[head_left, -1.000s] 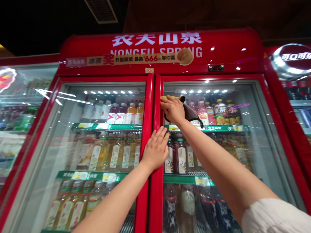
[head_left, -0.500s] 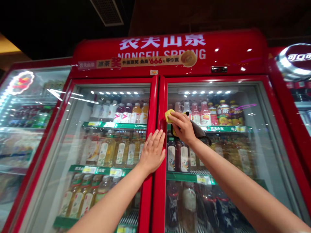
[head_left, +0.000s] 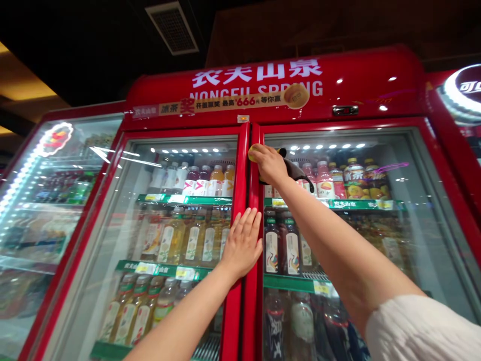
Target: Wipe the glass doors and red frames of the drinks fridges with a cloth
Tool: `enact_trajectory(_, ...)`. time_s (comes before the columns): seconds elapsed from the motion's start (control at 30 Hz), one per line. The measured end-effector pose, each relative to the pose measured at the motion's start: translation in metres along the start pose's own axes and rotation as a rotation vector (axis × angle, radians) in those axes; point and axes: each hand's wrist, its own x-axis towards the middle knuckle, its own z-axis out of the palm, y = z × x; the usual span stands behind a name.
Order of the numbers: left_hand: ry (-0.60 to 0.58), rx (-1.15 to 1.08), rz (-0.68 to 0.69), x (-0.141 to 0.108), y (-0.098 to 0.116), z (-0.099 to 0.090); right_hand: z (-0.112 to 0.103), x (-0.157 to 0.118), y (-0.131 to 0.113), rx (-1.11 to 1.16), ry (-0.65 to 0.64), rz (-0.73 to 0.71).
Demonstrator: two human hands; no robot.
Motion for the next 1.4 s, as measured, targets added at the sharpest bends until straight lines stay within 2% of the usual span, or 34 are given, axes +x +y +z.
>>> enact_trajectory(0.07,-0.012,-0.001,0.005,0.000,-0.001,0.000,0.003,0.002,0.002,0.002,0.025,-0.006)
enact_trajectory(0.13,-0.022,-0.005,0.012,-0.001,-0.003,-0.001,0.005,-0.010,0.001,0.010,0.034,-0.048)
enact_trajectory(0.23,-0.028,-0.016,0.005,-0.003,-0.005,-0.003,0.006,-0.046,-0.004,0.019,0.008,-0.089)
enact_trajectory(0.37,-0.019,-0.035,-0.011,-0.005,-0.004,-0.005,0.004,-0.100,-0.015,0.000,-0.017,-0.005)
enact_trajectory(0.5,-0.015,-0.070,-0.032,0.002,0.000,-0.007,0.000,-0.138,-0.026,-0.013,-0.020,0.031)
enact_trajectory(0.63,0.003,-0.073,-0.070,0.018,0.008,-0.006,-0.006,-0.152,-0.026,-0.013,-0.058,-0.053)
enact_trajectory(0.77,0.019,-0.070,-0.068,0.036,0.018,-0.002,-0.012,-0.148,-0.015,-0.026,-0.050,-0.031)
enact_trajectory(0.93,0.008,-0.080,-0.048,0.058,0.035,0.006,-0.024,-0.139,0.015,-0.069,0.022,0.099)
enact_trajectory(1.07,-0.018,-0.110,-0.019,0.075,0.053,0.016,-0.043,-0.146,0.051,-0.131,0.060,0.170)
enact_trajectory(1.23,-0.010,-0.176,0.016,0.092,0.089,0.032,-0.077,-0.174,0.105,-0.225,0.078,0.233)
enact_trajectory(1.4,0.025,-0.261,0.050,0.112,0.140,0.046,-0.118,-0.214,0.164,-0.316,0.058,0.263)
